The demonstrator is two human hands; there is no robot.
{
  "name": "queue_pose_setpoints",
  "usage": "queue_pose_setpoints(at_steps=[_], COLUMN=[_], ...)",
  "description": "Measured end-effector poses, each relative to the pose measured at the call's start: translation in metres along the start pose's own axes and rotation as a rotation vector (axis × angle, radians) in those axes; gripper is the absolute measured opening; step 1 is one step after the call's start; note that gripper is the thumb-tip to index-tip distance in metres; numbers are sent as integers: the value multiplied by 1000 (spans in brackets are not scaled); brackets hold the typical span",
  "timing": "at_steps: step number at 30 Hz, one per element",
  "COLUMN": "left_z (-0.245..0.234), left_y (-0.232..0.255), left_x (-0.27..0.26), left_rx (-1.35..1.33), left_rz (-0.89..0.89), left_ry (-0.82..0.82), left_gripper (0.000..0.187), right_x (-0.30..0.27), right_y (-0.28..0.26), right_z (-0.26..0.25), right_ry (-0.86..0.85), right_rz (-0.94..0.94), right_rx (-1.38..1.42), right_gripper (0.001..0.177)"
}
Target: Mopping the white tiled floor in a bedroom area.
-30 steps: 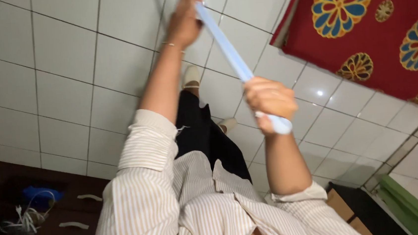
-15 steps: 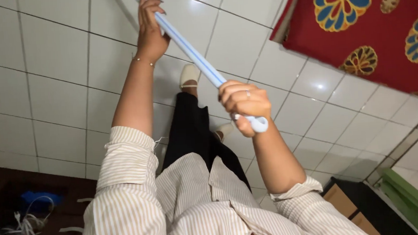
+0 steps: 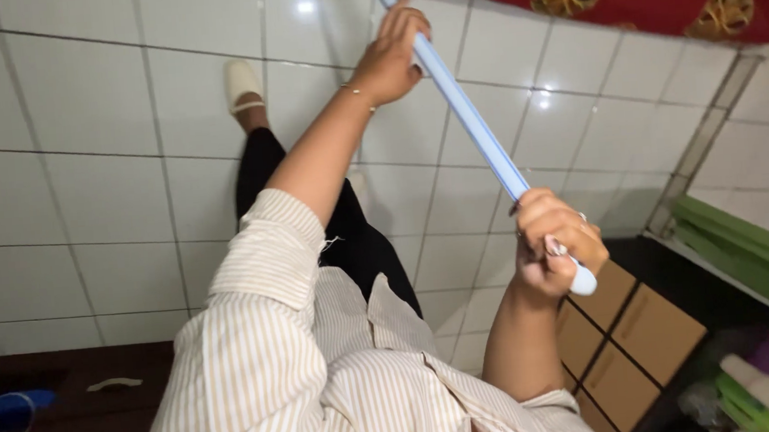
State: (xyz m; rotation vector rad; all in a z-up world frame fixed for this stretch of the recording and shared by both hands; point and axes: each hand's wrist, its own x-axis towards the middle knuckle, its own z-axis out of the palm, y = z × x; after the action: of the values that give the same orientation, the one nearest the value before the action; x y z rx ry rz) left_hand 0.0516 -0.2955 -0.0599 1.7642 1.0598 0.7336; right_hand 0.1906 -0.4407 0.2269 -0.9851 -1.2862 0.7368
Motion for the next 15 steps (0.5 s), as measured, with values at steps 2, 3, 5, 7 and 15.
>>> queue_pose_setpoints(at_steps=[2, 3, 5, 7, 15], left_z=[41, 57, 80, 85, -5], left_y=[34, 48, 76, 94, 88], left_x=[1, 0, -5, -17, -47], left_rx=[18, 28, 13, 34, 131], left_rz=[47, 70, 68, 65, 38], left_ry=[-43, -64, -159, -189, 67], left_gripper=[54, 54, 53, 50, 43], right_x=[-20, -27, -37, -39, 18], right_y=[-17, -26, -42, -57, -57], right_z=[-32, -46, -70, -87, -39], right_ry=[45, 60, 75, 74, -277], right_rz=[-37, -50, -61, -48, -47], right_rx=[-52, -67, -46, 26, 151], right_gripper=[20, 20, 21, 22, 17])
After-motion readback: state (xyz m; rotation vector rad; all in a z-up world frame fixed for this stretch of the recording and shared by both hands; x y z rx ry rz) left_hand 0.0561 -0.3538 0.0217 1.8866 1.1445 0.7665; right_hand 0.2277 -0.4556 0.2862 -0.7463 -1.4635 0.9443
